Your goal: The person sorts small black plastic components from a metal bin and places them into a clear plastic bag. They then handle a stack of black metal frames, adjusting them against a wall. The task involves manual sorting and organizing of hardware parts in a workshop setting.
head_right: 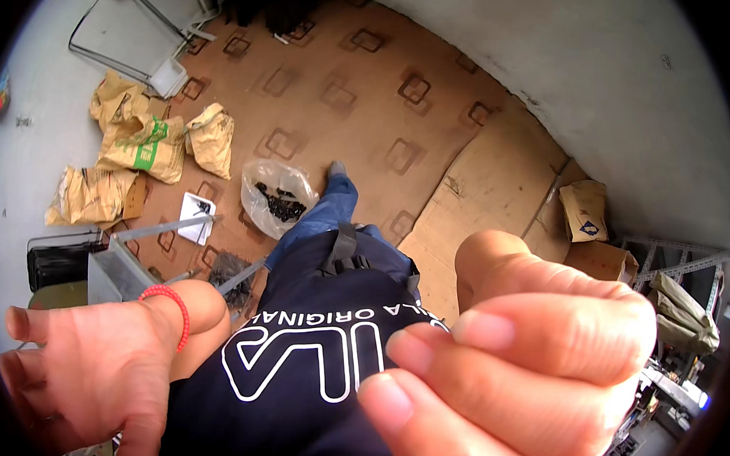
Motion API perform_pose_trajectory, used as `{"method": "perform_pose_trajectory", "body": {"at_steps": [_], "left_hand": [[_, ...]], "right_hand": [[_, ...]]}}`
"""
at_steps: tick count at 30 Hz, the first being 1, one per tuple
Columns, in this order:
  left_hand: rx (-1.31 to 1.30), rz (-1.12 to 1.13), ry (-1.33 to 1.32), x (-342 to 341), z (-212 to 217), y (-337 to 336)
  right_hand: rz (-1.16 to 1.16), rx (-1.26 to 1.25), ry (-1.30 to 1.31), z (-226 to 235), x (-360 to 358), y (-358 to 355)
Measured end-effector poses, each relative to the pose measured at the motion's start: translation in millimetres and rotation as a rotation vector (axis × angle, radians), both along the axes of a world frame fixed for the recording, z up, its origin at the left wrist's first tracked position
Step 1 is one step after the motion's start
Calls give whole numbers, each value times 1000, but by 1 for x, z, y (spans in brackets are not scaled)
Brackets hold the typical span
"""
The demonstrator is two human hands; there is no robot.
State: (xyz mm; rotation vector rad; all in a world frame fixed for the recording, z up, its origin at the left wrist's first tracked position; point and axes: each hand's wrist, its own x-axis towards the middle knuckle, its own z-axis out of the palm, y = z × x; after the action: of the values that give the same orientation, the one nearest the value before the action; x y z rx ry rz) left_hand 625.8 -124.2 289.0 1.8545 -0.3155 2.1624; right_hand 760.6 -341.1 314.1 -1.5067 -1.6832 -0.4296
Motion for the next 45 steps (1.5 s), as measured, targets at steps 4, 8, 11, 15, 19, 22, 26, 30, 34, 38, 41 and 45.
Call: {"method": "perform_pose_trajectory", "body": {"at_steps": [4,8,11,15,19,22,26,30,34,38,41,45], "left_hand": [[6,-88,-47,45,-7,41],[-92,-424,-83,115,-17,94],[-572,-761,175,195,-46,158],[-1004,-1159,282,266,-79,245],[-1177,-1168,390,303,-101,311],[-1289,-1050,439,328,-139,357],[-1517,-826,662,355,-207,391],[-1630,-656,807,385,-269,444],[-1640,-485,863,418,-285,523],[-1637,-402,806,454,-260,603],[-1690,-317,663,473,-252,647],[-1766,-358,667,501,-278,697]], "right_hand": [[-177,-5,17,0,34,31],[-131,196,28,-13,88,89],[-180,555,-16,-33,164,168],[-305,143,409,-87,252,242],[-211,-95,1126,-166,297,312],[-200,-266,1380,-236,332,349],[-302,-473,1509,-290,380,396],[-301,-476,1502,-328,456,471],[-242,-512,1321,-330,553,590],[-118,-434,1000,-319,625,718],[-42,-415,922,-306,654,799],[50,-507,952,-294,672,864]]}}
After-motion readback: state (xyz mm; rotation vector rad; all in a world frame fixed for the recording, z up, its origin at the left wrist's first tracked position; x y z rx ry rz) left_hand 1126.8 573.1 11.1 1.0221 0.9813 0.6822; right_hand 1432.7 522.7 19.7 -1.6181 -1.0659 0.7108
